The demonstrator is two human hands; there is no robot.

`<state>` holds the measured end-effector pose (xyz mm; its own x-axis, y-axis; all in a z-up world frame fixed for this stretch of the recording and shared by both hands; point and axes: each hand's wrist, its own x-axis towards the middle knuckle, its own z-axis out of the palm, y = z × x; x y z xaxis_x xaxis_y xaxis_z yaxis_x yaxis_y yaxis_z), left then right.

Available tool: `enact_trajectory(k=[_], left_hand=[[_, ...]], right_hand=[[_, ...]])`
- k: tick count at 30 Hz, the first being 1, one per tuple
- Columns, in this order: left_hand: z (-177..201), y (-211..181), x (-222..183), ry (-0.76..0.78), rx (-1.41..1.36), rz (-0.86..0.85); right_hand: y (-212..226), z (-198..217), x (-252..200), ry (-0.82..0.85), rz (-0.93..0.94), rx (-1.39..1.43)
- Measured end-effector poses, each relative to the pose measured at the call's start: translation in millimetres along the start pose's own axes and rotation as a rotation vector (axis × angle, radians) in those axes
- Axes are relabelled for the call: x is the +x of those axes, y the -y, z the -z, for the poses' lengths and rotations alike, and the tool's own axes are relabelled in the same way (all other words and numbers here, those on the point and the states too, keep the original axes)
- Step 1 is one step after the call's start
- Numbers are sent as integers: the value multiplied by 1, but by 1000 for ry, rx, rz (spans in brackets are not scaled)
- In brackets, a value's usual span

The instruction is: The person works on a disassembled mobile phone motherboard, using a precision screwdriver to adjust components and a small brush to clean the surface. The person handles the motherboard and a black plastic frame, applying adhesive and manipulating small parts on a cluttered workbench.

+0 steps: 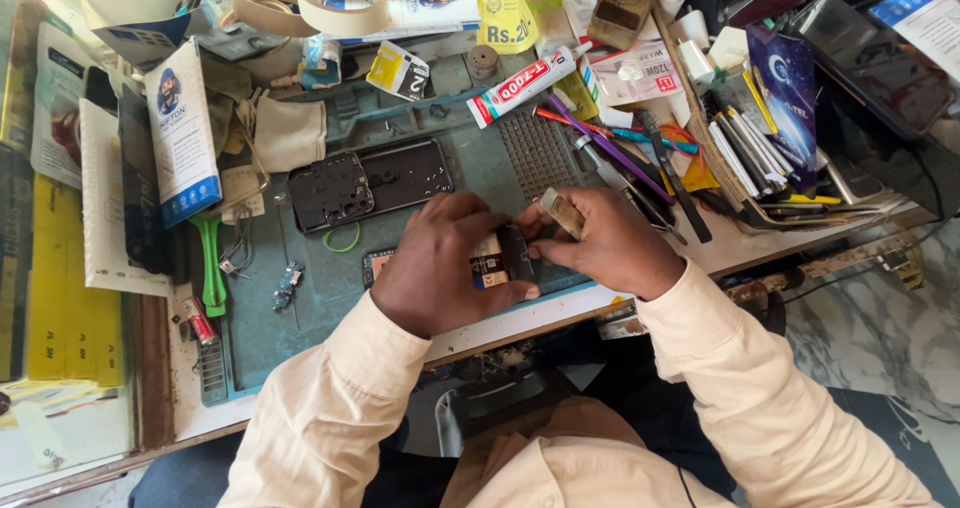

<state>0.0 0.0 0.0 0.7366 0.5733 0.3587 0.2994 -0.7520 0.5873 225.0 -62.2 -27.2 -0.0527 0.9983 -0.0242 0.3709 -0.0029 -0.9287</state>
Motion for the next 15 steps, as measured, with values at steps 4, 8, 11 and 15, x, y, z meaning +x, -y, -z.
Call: enact_trajectory(k=[4, 8, 11, 15], left_hand=[[4, 5, -2, -27, -78, -15], [14, 7, 0, 1, -155, 67], [21, 6, -2, -91, -196, 98], [27, 7, -5, -249, -159, 102]], right_hand=[[-3, -1, 0, 7, -89, 84], [-4, -1, 0, 18, -84, 136], [1, -2, 0, 5, -116, 138], [16, -4, -4, -2, -123, -18]])
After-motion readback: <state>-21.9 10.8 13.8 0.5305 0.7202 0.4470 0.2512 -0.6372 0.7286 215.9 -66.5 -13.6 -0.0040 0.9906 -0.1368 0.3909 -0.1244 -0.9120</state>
